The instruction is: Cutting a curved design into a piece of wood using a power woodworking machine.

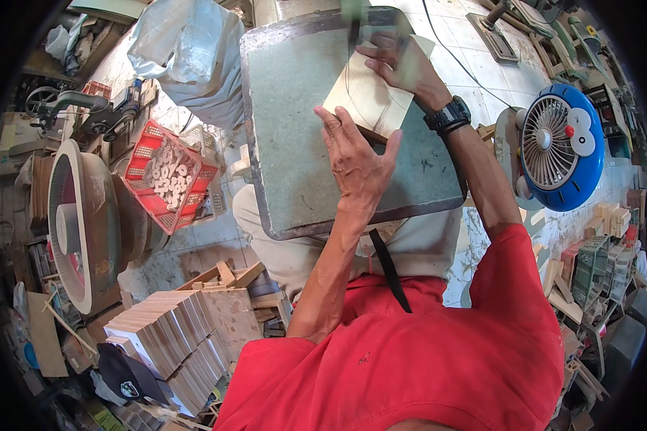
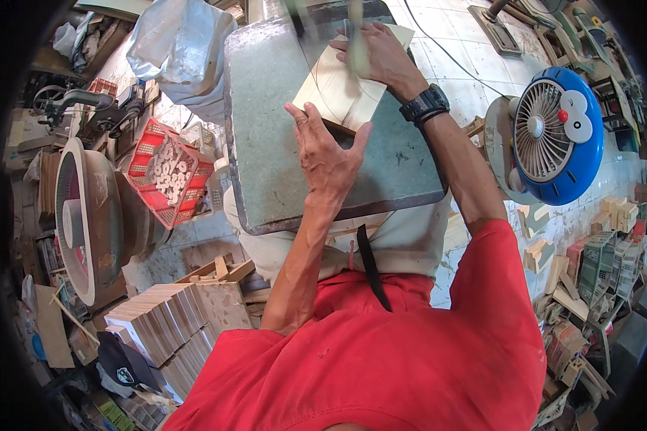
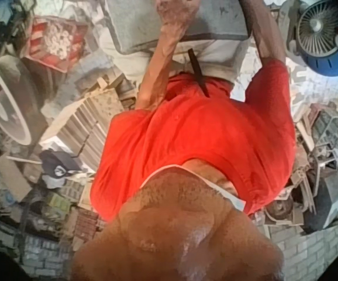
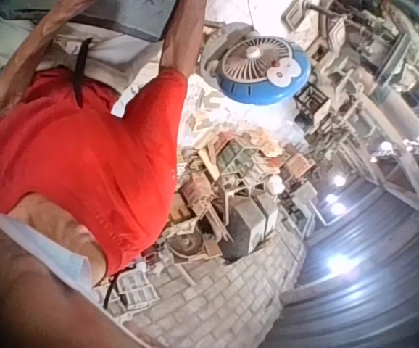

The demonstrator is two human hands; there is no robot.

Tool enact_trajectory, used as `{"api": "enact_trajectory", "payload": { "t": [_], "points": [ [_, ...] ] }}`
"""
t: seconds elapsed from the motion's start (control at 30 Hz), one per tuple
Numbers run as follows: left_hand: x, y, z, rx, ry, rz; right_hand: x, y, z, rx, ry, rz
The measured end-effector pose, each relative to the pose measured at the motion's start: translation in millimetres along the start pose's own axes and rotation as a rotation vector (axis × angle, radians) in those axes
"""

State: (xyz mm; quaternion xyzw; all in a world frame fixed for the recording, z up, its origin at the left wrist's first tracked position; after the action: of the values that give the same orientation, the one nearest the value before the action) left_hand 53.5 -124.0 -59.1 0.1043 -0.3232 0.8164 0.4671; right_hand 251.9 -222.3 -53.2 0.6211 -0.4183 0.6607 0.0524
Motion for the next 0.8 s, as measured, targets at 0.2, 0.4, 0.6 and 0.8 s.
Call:
{"api": "enact_trajectory", "payload": {
  "t": [0.2, 0.4, 0.6, 0.8],
  "points": [
    [1, 0, -2, -0.009, -0.023, -0.007, 6, -4, -1, 0.019, 0.116, -0.044],
    [0, -2, -1, 0.009, 0.002, -0.03, -6, 0, 7, -0.036, -0.054, -0.011],
    [3, -5, -4, 0.023, -0.002, -0.049, 4, -3, 0, -0.002, 0.077, -0.004],
    [3, -7, -4, 0.025, 0.012, -0.064, -8, 0, 7, -0.073, -0.111, -0.024]
  ]
}}
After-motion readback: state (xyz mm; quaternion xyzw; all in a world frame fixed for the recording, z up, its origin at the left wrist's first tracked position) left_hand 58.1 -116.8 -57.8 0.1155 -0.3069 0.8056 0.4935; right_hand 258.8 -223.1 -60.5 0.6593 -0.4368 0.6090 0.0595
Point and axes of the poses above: each hand's wrist, its own y-axis away from the middle knuckle, its own x-axis out of the back of the hand, z = x × y, the point moved 3 cm from there along -y, towards the middle knuckle, and after that the axes turned 12 degrees about y, right-handed, at the moved point
